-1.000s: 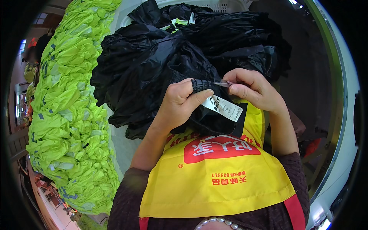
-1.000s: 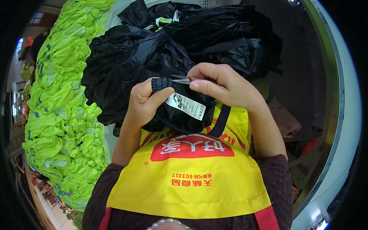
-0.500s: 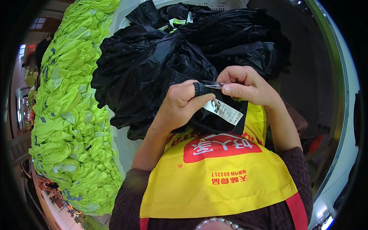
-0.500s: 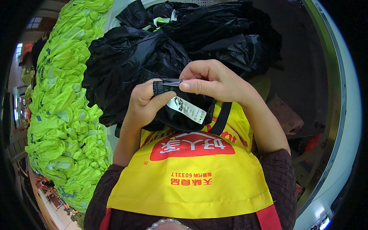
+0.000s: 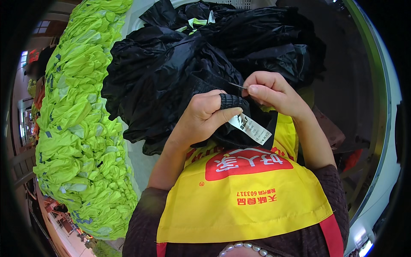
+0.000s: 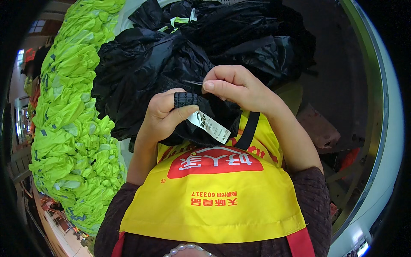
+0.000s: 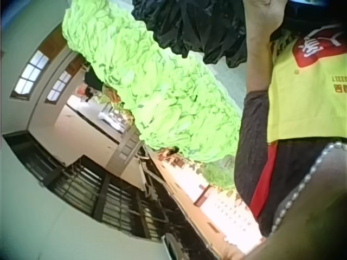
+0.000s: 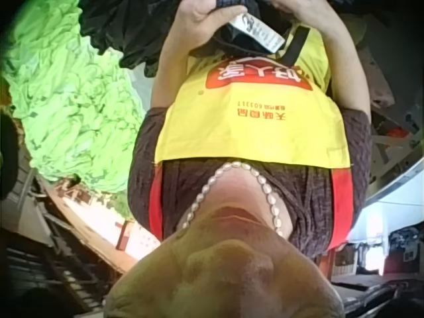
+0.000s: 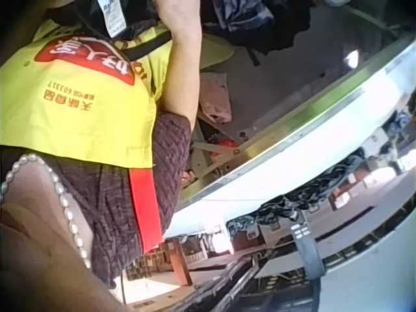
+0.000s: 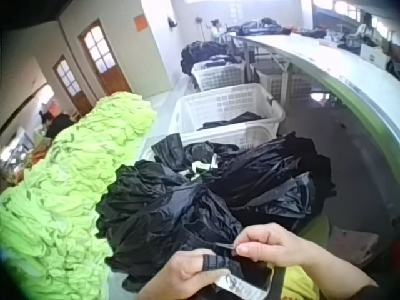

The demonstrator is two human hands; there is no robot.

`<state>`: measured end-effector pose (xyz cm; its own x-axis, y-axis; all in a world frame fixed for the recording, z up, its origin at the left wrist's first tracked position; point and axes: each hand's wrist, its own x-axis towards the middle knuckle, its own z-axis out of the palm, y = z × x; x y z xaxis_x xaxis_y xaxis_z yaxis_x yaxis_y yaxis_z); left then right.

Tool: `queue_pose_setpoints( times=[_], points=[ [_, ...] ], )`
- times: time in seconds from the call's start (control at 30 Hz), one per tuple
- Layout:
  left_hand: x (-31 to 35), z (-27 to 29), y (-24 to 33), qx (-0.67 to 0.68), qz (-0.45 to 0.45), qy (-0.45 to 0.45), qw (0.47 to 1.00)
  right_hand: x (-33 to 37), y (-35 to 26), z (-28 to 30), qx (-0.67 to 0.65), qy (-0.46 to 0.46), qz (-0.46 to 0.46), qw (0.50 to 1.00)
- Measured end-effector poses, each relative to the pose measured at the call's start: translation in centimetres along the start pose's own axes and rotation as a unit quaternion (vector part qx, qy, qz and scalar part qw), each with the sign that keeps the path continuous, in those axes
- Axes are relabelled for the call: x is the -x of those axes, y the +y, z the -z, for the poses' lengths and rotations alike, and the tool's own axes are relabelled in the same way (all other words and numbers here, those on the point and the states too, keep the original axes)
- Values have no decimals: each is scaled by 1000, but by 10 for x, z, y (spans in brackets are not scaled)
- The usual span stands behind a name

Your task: The person uses a small knife to cut tags off black garments. They repeatedly pick up a garment, locate the tag, cut it off, and place the garment back in the pile.

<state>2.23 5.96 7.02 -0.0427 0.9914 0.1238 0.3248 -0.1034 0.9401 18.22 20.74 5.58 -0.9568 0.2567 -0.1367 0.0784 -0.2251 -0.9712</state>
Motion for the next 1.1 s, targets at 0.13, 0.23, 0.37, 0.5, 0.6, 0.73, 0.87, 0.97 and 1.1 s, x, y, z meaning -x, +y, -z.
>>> queue_pose_setpoints(
  times=[0.13,0.23,0.37,0.5,0.6,0.73,0.87,0.97,1.1],
  points=[
    [0,3,-2,-12,-41,-23,999,1,0,5,-21,-38,-7,999],
    [0,4,-4,3,-40,-45,998,1,-7,5,46,-83,27,995],
    [0,3,1,27,-6,-67,997,-3,-9,4,111,-98,54,987],
    [-1,2,-1,22,-21,-78,996,-5,-8,3,132,-107,71,983],
    [-1,2,-1,22,-30,-79,996,-3,-8,3,138,-90,98,981],
    [-1,4,-1,27,-21,-85,996,-4,1,2,48,-17,111,993],
    [0,3,-5,35,-25,-78,996,-7,-12,-19,8,49,99,994],
    [-1,0,-2,23,-20,-56,998,-13,-3,-31,111,53,160,980],
    [2,3,-7,11,-6,-21,1000,-13,-5,-39,187,147,173,956]
  ],
)
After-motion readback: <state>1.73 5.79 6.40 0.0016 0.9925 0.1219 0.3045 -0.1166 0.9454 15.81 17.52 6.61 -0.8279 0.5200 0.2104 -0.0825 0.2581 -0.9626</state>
